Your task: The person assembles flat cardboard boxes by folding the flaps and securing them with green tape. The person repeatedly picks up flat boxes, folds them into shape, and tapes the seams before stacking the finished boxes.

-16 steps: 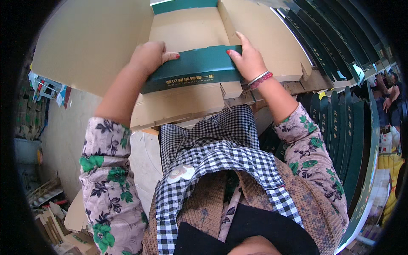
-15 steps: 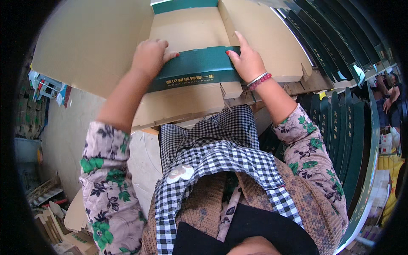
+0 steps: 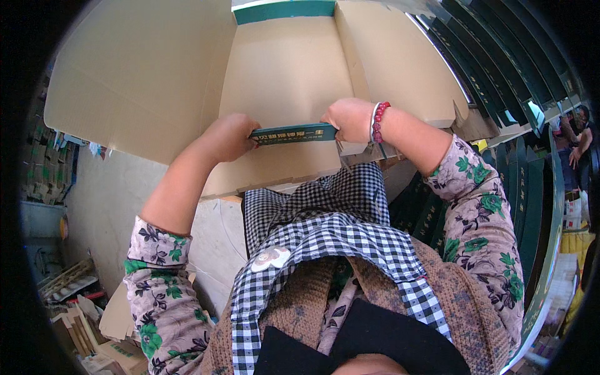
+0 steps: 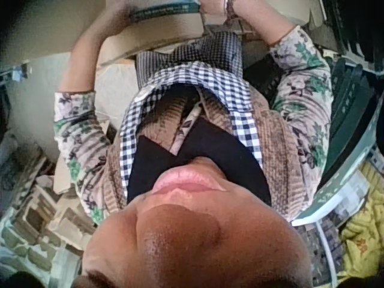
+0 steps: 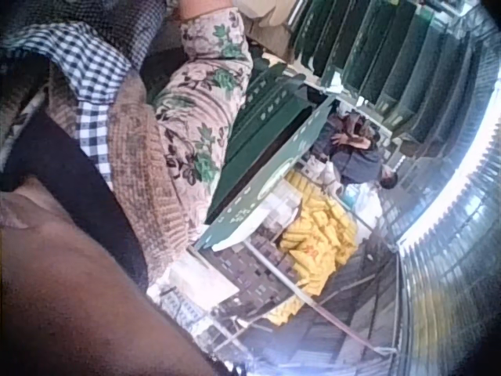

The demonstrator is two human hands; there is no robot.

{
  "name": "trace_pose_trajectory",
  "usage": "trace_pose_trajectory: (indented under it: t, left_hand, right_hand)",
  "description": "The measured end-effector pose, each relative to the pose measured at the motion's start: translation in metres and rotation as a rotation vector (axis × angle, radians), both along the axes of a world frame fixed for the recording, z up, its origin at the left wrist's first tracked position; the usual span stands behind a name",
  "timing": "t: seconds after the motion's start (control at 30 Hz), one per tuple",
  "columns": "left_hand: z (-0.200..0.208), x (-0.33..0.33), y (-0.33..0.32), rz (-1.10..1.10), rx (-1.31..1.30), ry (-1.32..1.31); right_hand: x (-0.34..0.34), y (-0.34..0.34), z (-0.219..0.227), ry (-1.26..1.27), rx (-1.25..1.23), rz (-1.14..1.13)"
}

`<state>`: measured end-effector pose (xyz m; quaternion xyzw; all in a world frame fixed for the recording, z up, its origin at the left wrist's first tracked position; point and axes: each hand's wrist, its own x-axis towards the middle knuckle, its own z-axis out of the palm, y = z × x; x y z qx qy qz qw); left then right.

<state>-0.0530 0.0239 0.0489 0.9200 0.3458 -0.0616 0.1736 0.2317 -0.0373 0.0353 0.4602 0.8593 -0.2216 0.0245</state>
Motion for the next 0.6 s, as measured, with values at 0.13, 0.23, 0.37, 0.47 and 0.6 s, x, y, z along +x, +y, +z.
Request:
trace_pose_trajectory:
  t: [0.13,0.23,0.37,0.47,0.6]
  left_hand:
    - [-0.003,0.003,0.002,0.056,-0.095,0.056]
    - [0.001,-0.015,0.009,-0.007,-0.053,0.024]
    - [0.013,-0.088,0.028,0.154,0.974,0.008]
    - [-0.012,-0.125,0.039,0.524,0.787,-0.366]
    - [-0.049,-0.133,0.050,0.712,-0.024,-0.634]
  right_hand:
    - [-0.006,-0.006,0.009,-0.024,0.030,-0.015]
    - [-0.041,-0.029,0.031,-0.056,0.015,-0.042]
    - [-0.079,-0.056,0.055,0.391,0.424,0.032]
    - [-0.018,-0.043,0.073,0.428,0.846,-0.150]
    - [0.112,-0.041,0.051,-0.060,0.579,-1.055]
